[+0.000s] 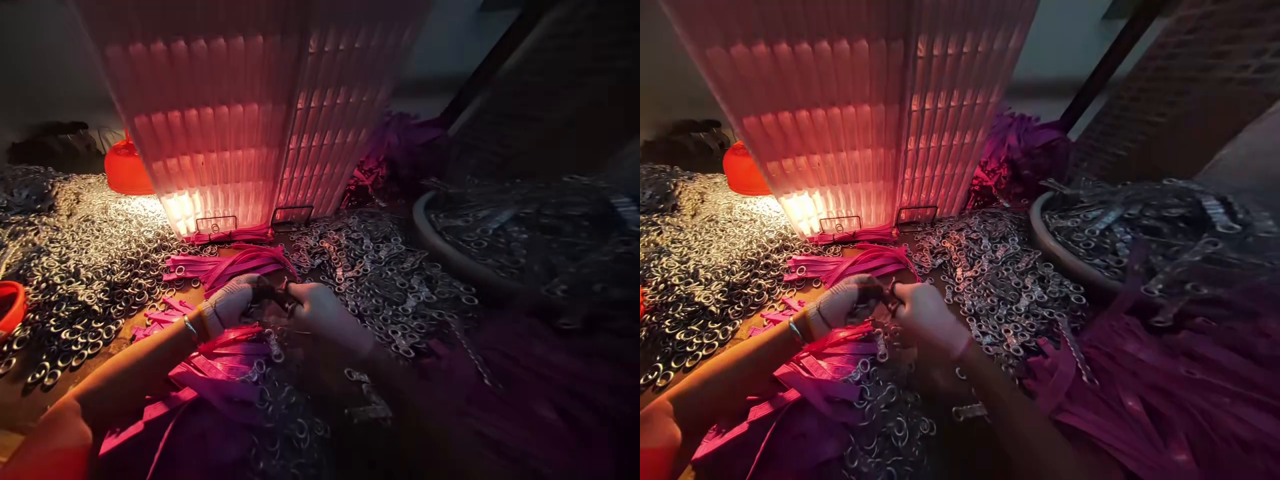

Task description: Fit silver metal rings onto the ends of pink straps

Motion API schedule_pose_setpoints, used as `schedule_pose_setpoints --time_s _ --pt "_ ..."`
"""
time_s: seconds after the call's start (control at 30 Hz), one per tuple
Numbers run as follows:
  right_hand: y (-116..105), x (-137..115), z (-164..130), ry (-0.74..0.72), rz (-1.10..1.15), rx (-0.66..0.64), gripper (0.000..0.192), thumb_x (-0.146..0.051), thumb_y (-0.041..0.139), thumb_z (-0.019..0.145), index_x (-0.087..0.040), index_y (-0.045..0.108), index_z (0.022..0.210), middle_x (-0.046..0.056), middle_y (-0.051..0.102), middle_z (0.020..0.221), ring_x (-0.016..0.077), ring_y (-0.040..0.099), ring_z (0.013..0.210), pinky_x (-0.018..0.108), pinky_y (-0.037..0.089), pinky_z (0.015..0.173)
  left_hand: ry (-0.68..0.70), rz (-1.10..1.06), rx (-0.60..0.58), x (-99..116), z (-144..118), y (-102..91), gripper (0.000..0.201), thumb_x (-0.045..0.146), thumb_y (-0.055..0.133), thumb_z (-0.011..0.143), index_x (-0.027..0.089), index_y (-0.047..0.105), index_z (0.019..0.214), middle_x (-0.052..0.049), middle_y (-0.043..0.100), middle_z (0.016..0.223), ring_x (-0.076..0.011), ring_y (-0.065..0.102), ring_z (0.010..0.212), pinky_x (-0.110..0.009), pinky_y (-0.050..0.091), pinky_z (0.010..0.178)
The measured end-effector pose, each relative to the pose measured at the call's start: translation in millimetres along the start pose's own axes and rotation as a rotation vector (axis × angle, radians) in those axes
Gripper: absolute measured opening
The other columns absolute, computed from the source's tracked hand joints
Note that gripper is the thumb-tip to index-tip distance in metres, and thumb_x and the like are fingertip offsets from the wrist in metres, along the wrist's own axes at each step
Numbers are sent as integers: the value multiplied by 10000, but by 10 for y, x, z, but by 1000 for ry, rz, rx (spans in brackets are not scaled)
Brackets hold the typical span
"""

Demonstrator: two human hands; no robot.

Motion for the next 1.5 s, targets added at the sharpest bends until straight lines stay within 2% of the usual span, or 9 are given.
schedule_pose_setpoints --time_s 0.07,0.17,0.4,0.6,0.8,0.97,1.07,1.23,1.5 --pt "240 66 30 210 134 200 296 -196 356 845 -159 639 770 23 651 664 151 516 602 239 324 527 -64 -215 65 -28 67 -8 128 128 517 855 148 563 737 47 456 481 -45 347 340 -147 219 345" --pt "492 243 86 260 102 212 284 -210 378 855 -164 648 781 22 653 671 156 535 625 234 351 541 -240 -542 89 -82 105 -147 183 96 470 896 126 547 732 32 456 502 -34 324 327 -122 165 307" --pt "248 926 314 329 -138 228 192 -141 540 747 -141 720 816 176 659 1188 280 535 1094 351 382 880 -144 -721 266 -54 -16 -621 168 172 424 948 142 550 842 -31 596 646 -106 599 522 -157 471 414" --pt "325 982 420 316 -93 243 198 -170 531 777 -96 714 792 198 685 988 278 538 1006 380 385 837 -168 -628 244 -145 -28 -427 129 97 601 837 122 558 717 53 442 505 -21 333 331 -101 141 297" --pt "152 634 94 183 332 154 467 -469 398 927 -135 720 869 37 636 707 171 547 713 265 425 640 161 7 196 118 -200 -321 230 225 728 751 99 723 943 43 518 529 -41 370 371 -156 241 362" --pt "15 78 -249 126 921 -94 329 -469 656 811 -147 702 763 26 612 707 155 524 681 275 432 632 461 574 -55 295 -417 -63 350 241 665 827 171 731 1164 -25 675 717 -130 597 650 -208 447 595" --pt "-20 -145 -384 118 988 -114 302 -437 628 843 -149 718 846 34 625 744 157 535 684 283 442 635 529 710 -37 274 -561 -31 284 254 650 851 180 760 1102 -84 739 944 -189 656 856 -256 492 752" --pt "-8 -356 -555 -37 682 118 246 -242 539 869 -189 700 1048 76 674 1053 195 594 924 310 465 799 348 535 182 121 -828 -217 214 312 678 832 163 761 962 -30 660 666 -115 544 556 -210 417 518" --pt "288 -627 -582 -111 -28 160 199 -30 476 667 -180 596 721 71 640 795 184 525 740 284 349 667 88 25 198 -233 -1071 -334 365 482 729 787 168 552 728 75 421 450 -49 336 351 -178 230 346"
Point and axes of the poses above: each hand's wrist, its own z-axis towards the middle knuckle, its own y-axis out of the palm, x = y × z, the point moved 3 cm from there along z, towards the middle knuckle
